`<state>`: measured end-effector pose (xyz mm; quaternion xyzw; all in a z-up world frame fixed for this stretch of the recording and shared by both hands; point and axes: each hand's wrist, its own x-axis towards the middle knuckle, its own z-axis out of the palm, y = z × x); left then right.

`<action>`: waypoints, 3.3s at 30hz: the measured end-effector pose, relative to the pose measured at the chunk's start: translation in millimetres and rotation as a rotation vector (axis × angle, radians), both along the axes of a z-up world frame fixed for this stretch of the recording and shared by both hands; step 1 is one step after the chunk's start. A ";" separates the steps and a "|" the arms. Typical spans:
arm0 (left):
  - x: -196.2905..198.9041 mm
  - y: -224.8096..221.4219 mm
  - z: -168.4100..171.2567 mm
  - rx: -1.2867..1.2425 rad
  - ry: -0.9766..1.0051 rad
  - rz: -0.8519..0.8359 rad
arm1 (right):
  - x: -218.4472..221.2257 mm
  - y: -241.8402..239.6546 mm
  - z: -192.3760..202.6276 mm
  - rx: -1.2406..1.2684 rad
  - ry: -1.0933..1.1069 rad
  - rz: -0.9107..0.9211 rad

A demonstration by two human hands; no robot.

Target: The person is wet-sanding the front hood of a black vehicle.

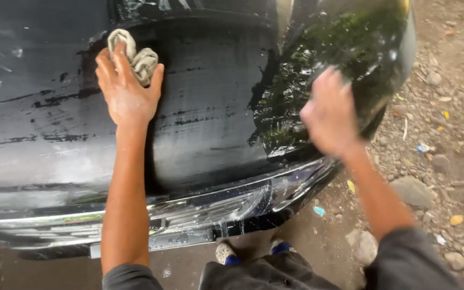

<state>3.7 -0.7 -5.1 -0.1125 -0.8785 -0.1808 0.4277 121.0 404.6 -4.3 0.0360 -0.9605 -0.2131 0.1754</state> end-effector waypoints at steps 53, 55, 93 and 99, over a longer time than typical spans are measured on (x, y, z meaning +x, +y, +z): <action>-18.9 10.1 -34.8 -0.049 0.131 0.295 | -21.1 38.9 -6.1 -0.356 -0.009 0.206; -16.2 14.2 -39.6 0.002 0.100 0.223 | -42.9 80.1 1.1 -0.328 -0.050 0.091; 67.3 158.7 -42.5 0.064 -0.098 0.010 | -55.5 220.4 -43.5 -0.972 0.091 -0.115; 124.8 262.4 -36.8 0.048 -0.012 -0.219 | -23.1 214.3 -71.3 -0.930 0.085 0.148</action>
